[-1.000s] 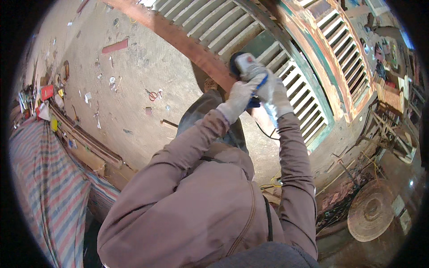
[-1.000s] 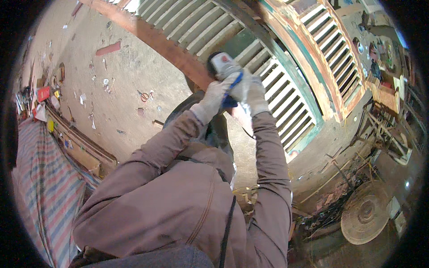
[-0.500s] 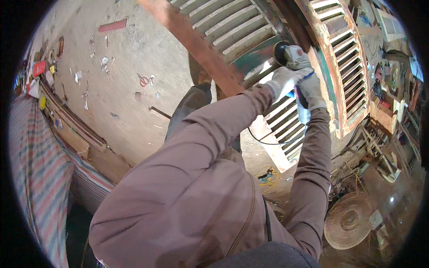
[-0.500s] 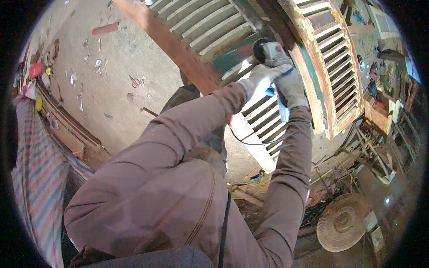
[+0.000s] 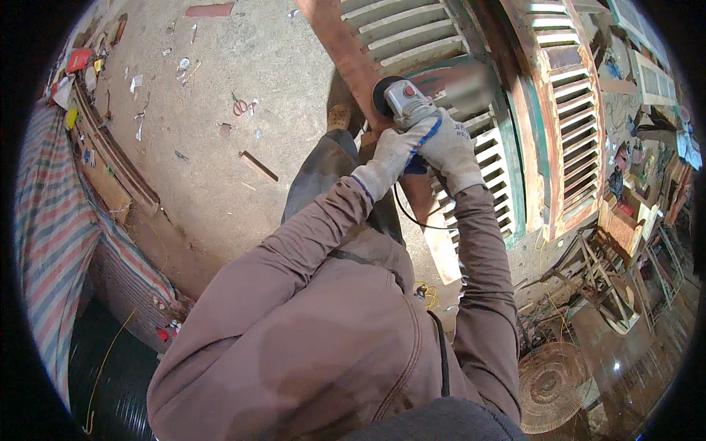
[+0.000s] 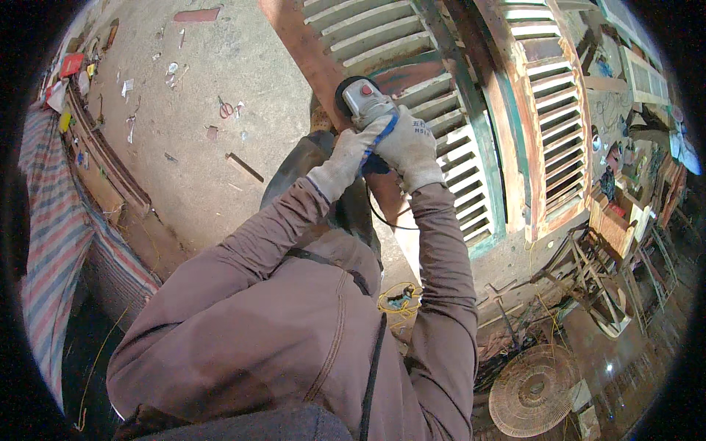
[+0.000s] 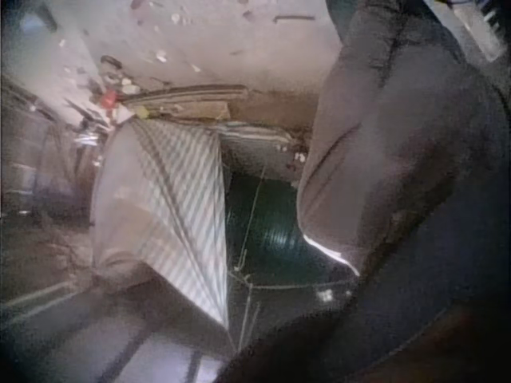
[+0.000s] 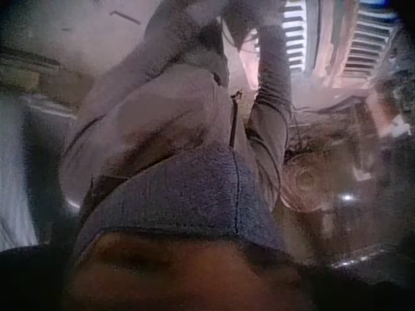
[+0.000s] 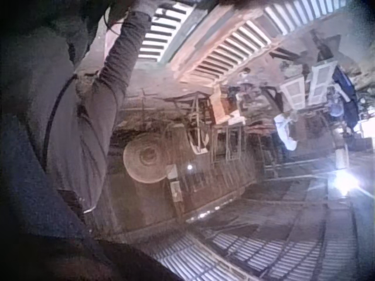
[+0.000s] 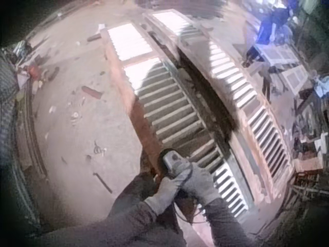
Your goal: The person applies a brown substance to a wooden slatted panel using a yellow scraper, then uses an orbital sander to smooth the surface. The person works on the panel's frame and slats, moving the sander systematically across the wood.
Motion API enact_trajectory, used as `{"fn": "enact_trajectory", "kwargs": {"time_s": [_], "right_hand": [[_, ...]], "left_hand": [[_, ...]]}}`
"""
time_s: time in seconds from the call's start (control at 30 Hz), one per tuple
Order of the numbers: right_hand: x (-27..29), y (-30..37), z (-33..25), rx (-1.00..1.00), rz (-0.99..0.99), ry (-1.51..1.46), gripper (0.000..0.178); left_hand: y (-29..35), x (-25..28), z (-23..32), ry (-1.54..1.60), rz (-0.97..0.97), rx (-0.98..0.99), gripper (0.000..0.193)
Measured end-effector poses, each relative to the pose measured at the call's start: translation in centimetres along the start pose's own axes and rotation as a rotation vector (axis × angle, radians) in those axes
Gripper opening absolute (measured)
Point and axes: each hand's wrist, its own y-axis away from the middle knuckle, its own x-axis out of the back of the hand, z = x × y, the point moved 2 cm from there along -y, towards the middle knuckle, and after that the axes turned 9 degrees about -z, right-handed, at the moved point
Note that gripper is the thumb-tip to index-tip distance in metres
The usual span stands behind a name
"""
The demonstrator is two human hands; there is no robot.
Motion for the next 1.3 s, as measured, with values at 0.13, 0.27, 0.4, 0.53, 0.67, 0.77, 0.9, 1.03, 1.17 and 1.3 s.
{"fn": "enact_trajectory", "kwargs": {"time_s": [0.13,0.27,0.4,0.53,0.67,0.77,0.9,1.03,1.17,1.3], "right_hand": [[1.8,-2.1,3.0,0.005,-0.001,-0.029,0.065],[5.6,-5.7,7.0,0.308,0.023,-0.041,0.055],[5.0,-8.7,19.3,0.162,0.260,-0.079,0.040],[7.1,-5.7,15.4,0.020,0.124,-0.104,0.044],[5.3,-3.5,6.7,0.041,0.030,-0.202,0.049],[1.4,-1.3,3.6,-0.035,0.040,-0.038,0.057],[0.3,-1.0,3.3,-0.048,-0.009,-0.043,0.063],[3.8,-2.2,6.5,-0.008,0.019,-0.111,0.065],[5.7,-3.0,15.0,-0.053,0.042,-0.107,0.066],[6.4,-3.1,16.0,-0.090,-0.029,-0.068,0.066]], "left_hand": [[-2.6,-3.2,1.2,-0.179,-0.012,0.093,0.054],[-7.0,-7.7,1.7,-0.112,-0.159,0.030,0.061],[-12.5,-12.5,1.0,-0.302,-0.279,0.142,0.065],[-12.8,-12.1,1.1,-0.303,-0.287,0.133,0.065],[-5.7,-7.2,3.5,-0.240,-0.157,0.168,0.062],[-3.0,-2.6,0.4,-0.138,-0.049,0.068,0.050],[-0.9,-1.8,-0.4,-0.010,-0.053,0.068,0.050],[-5.7,-5.4,-0.7,-0.114,-0.107,0.106,0.050],[-9.2,-9.9,1.2,-0.220,-0.241,0.091,0.056],[-12.4,-10.9,-0.8,-0.305,-0.251,0.160,0.061]]}}
